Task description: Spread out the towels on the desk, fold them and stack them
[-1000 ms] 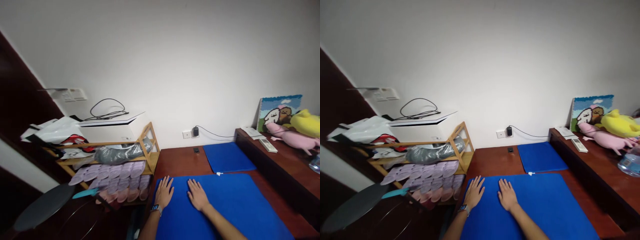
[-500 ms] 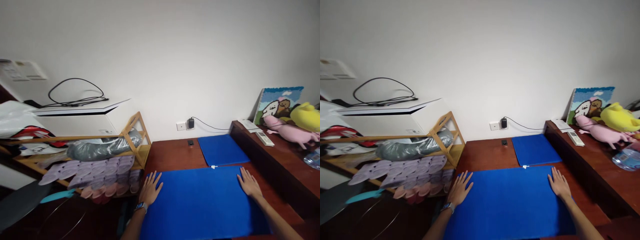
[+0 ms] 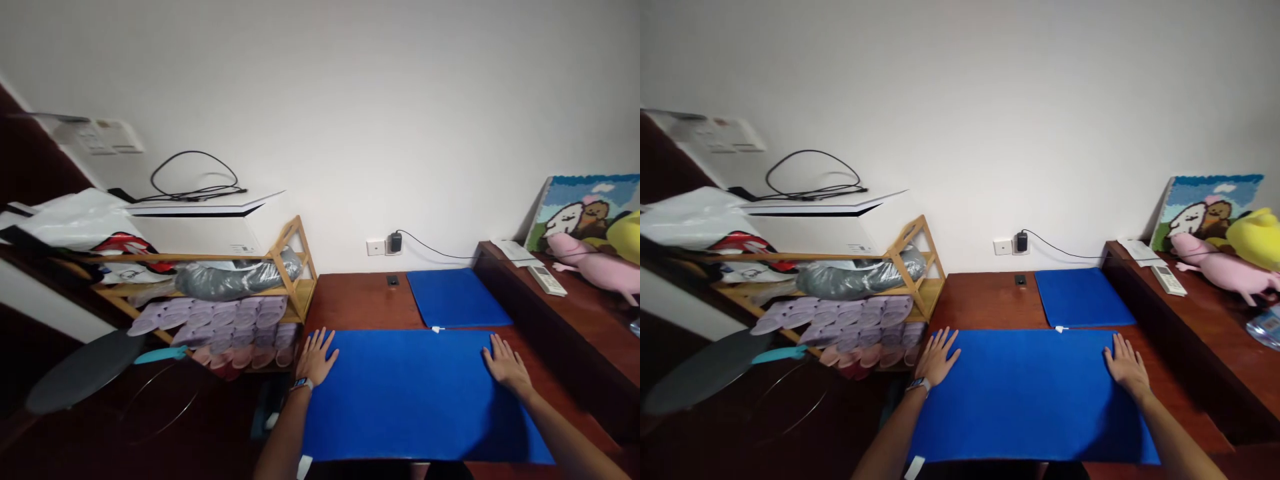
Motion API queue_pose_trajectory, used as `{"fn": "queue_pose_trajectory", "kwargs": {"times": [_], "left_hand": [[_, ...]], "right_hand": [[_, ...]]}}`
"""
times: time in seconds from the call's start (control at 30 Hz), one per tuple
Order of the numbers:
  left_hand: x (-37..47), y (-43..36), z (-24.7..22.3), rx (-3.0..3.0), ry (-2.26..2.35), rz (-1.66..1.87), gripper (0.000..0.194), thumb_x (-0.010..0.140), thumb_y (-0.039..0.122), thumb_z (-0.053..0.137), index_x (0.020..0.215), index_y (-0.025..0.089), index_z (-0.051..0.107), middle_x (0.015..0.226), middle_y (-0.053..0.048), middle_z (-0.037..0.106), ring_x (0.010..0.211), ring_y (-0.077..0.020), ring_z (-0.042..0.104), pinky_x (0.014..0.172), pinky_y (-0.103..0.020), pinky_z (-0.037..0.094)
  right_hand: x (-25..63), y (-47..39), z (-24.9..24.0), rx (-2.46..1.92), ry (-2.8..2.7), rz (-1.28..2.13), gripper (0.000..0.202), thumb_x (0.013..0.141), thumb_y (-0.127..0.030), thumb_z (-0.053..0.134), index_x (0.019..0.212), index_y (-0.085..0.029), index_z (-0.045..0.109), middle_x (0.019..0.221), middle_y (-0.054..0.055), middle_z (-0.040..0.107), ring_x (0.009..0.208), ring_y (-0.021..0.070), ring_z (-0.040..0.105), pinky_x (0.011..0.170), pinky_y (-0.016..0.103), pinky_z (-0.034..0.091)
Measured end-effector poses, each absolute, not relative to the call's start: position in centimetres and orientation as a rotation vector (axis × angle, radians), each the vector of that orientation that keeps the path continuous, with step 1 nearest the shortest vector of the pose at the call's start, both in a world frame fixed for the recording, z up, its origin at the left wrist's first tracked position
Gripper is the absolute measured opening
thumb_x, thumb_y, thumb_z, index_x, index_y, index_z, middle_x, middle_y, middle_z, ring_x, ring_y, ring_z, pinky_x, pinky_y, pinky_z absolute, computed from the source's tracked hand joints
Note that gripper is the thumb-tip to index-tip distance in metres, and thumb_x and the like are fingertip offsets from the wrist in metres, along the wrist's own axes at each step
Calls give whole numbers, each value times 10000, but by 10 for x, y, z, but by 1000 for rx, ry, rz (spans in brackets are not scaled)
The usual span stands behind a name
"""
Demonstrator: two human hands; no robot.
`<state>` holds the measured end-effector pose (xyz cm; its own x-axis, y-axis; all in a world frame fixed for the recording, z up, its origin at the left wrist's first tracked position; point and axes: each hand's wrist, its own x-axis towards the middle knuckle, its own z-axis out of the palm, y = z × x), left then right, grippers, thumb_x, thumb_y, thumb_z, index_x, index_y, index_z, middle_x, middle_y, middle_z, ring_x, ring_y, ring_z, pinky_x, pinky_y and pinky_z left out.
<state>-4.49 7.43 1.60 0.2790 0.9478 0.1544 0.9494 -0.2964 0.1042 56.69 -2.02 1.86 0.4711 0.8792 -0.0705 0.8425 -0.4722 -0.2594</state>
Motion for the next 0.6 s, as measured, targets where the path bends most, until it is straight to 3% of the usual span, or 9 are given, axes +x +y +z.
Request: {"fn": "queue_pose_trajectory", "kwargs": {"times": [0.1,0.17,0.23,0.3,0.47,0.6], "left_hand": [[-45,74,12,-2508,-1863,-331,664,1034,593,418,1633,316,349,1706,-72,354,1584,-303,285,1283,-532,216],[-45,73,11,-2510,-1863,-346,661,1034,589,418,1633,317,348,1709,-71,349,1584,-302,282,1285,-532,207],[-45,72,10,-2513,-1860,-354,657,1035,585,419,1632,318,351,1710,-74,346,1582,-299,288,1287,-529,200],[-45,72,11,-2516,-1857,-358,658,1036,588,415,1632,317,352,1709,-76,348,1582,-298,290,1286,-527,205],[-47,73,13,-2515,-1853,-346,658,1034,597,408,1628,318,364,1707,-71,353,1583,-306,287,1280,-533,228],[-47,76,11,-2499,-1848,-345,651,1029,591,419,1622,327,377,1708,-62,350,1580,-306,295,1281,-535,228]], "right_hand": [[530,-4,44,-2597,-1539,175,733,909,-384,314,1550,-83,504,1605,240,455,1531,459,325,1235,664,217],[482,10,57,-2479,-1720,67,699,901,-311,348,1511,-21,529,1577,281,474,1523,459,338,1235,668,206],[416,23,61,-2266,-1952,49,673,922,-285,365,1529,-31,505,1621,215,450,1552,364,322,1282,545,195],[345,31,57,-2060,-2149,116,652,983,-338,340,1595,-136,438,1674,82,402,1571,245,301,1300,416,188],[252,31,38,-1706,-2383,411,711,1065,-559,176,1663,-186,270,1722,35,258,1605,224,196,1313,457,147],[330,19,21,-1928,-2235,349,727,1054,-587,171,1669,-205,245,1721,30,252,1607,226,184,1315,485,126]]}}
